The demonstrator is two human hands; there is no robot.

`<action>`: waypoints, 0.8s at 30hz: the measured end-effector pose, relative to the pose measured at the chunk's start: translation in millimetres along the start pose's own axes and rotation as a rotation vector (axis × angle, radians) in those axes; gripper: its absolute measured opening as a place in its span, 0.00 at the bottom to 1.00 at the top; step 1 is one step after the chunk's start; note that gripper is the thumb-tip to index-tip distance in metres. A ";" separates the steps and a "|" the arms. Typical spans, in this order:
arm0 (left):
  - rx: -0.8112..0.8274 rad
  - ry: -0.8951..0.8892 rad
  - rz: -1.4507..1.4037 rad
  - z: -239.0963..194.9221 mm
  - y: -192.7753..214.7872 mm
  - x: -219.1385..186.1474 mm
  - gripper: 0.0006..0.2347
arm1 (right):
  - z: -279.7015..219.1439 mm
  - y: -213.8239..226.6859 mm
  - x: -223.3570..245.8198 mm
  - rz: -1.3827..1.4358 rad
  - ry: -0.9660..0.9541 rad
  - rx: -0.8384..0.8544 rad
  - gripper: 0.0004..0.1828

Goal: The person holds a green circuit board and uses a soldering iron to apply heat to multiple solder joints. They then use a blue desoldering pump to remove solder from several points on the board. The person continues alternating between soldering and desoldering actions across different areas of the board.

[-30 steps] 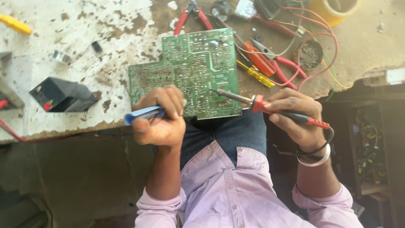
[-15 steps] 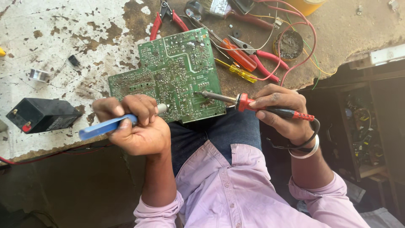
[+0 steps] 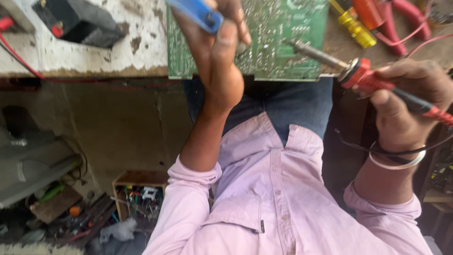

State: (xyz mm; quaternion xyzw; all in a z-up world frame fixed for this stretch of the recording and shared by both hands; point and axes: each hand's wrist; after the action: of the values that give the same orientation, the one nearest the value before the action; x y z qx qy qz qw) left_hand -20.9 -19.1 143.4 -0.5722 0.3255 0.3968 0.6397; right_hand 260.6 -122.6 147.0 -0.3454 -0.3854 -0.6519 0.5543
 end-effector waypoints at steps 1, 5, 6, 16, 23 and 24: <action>-0.004 -0.017 0.025 0.7 0.2 1.0 0.15 | -2.4 0.3 -1.3 0.033 -0.017 -0.010 0.20; -0.018 -0.038 0.027 -6.0 4.6 8.8 0.08 | -8.2 1.3 -1.0 0.022 -0.137 0.003 0.21; -0.022 -0.009 -0.019 -9.5 6.5 9.7 0.06 | -8.1 2.1 -0.4 0.007 -0.155 0.019 0.21; -0.053 0.209 0.327 -36.6 29.2 -38.0 0.09 | 9.0 21.2 -14.4 0.093 -0.254 0.154 0.27; 0.077 0.140 0.819 -44.6 43.8 -37.6 0.11 | 19.1 27.1 -12.5 0.097 -0.274 0.237 0.23; 0.034 0.190 0.770 -45.5 42.4 -37.5 0.11 | 22.4 25.0 -10.5 0.093 -0.264 0.242 0.23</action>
State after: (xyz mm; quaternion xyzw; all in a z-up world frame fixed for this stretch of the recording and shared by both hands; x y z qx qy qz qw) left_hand -74.2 -67.9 149.9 -0.4318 0.5806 0.5472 0.4207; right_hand 287.4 -100.1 151.1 -0.3761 -0.5142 -0.5233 0.5660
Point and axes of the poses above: each hand's wrist, its own z-axis towards the middle knuckle, its own y-axis out of the back of the hand, x = y × z, and after that the axes turned 15 degrees about y, right-handed
